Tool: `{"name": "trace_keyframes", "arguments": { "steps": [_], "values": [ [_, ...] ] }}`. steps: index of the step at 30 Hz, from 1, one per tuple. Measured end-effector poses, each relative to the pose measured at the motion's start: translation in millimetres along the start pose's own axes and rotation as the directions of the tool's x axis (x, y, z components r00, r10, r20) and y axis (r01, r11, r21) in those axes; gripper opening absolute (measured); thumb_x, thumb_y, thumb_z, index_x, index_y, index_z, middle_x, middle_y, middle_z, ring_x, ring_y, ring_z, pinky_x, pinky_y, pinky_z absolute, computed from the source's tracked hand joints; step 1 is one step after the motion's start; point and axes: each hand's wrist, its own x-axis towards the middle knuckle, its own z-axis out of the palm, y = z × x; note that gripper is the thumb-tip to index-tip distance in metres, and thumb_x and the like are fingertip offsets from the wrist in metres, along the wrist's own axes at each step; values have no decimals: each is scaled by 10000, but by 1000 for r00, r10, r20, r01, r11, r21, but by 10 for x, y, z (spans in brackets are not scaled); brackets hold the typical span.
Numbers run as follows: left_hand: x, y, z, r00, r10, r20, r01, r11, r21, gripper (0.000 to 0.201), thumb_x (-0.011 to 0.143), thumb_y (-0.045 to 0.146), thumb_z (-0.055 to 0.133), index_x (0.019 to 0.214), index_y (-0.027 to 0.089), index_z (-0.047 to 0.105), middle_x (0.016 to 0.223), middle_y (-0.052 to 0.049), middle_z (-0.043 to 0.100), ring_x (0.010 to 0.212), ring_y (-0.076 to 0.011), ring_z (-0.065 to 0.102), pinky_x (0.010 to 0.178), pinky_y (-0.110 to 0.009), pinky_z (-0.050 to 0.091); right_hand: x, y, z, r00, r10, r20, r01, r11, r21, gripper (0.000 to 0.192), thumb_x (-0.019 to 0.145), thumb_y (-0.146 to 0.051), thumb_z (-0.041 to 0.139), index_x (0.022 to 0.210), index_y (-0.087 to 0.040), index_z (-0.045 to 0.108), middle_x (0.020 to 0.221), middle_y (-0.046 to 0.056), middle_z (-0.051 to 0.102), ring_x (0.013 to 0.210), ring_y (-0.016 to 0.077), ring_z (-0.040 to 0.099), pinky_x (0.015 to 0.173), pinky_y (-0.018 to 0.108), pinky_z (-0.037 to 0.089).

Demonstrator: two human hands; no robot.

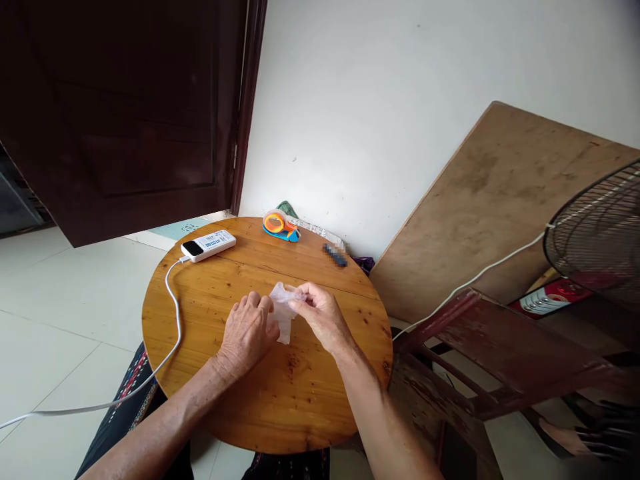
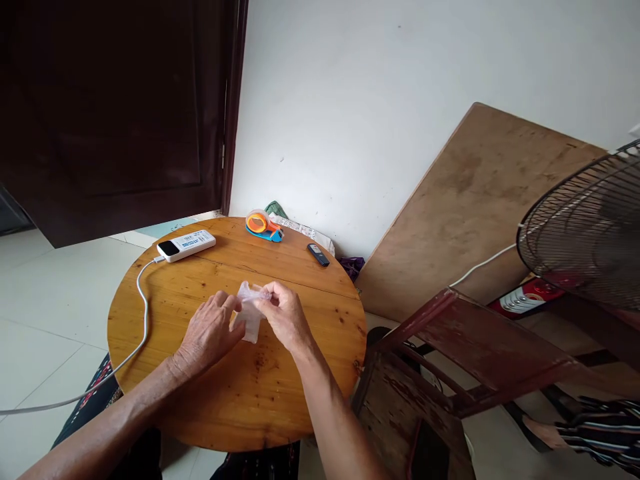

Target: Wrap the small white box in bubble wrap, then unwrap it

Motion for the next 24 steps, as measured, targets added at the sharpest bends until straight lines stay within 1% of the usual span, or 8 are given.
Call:
{"name": "trace_keyframes", "arguments": {
  "steps": [6,10,11,13,16,19,21,24],
  "values": [
    [-41,-9,28,993,-107,-40,105,994,-32,147,872,284,549,976,181,566,978,-89,608,968,-272,617,869,-399,470,-377,90,142,997,-83,-6,82,986,-143,50,815,-220,579,766,-213,588,740,-11,636,703,161,588,681,255,462],
    [-62,-186,56,991,-126,36,131,957,-259,400,832,246,596,1220,181,520,1149,-108,600,993,-244,634,871,-387,509,-576,248,251,977,-205,-49,192,960,-202,81,815,-165,549,804,-238,583,950,33,719,996,215,661,896,304,484],
    [-71,-260,64,993,-96,64,112,929,-354,477,829,223,587,1294,178,488,1200,-119,588,1000,-234,640,862,-378,527,-604,285,269,974,-220,-59,204,958,-203,94,818,-159,541,814,-243,583,984,40,723,1035,219,660,914,308,483],
    [-79,-412,77,992,101,71,-52,863,-502,542,812,160,560,1346,193,477,1307,-123,553,1145,-233,604,941,-378,524,-633,339,294,969,-237,-66,219,954,-205,119,826,-149,524,822,-252,584,1030,50,724,1068,220,657,931,317,487],
    [-34,-559,96,961,273,38,-219,840,-496,737,739,95,587,1446,207,408,1498,-142,425,1390,-277,416,1141,-469,373,-631,365,306,965,-254,-59,236,947,-218,131,838,-151,512,810,-260,580,1023,56,727,1064,223,662,940,332,494],
    [71,-550,138,928,362,81,-283,832,-478,824,702,129,661,1475,181,379,1560,-179,352,1451,-310,325,1176,-510,307,-614,366,303,960,-271,-63,252,942,-220,133,844,-151,510,801,-259,574,1001,48,729,1052,217,667,938,322,495],
    [134,-496,176,912,401,90,-304,804,-511,771,710,180,690,1437,161,432,1523,-191,414,1418,-315,380,1154,-493,341,-613,371,299,959,-277,-57,260,942,-212,129,848,-150,514,801,-257,568,997,42,725,1027,206,671,922,306,497],
    [166,-422,212,919,383,93,-257,762,-594,542,775,242,650,1304,160,567,1304,-122,628,1182,-277,596,1028,-388,465,-630,367,285,962,-268,-57,252,948,-193,106,850,-164,530,802,-251,563,1001,46,722,1014,207,669,912,304,493]
  ]
}}
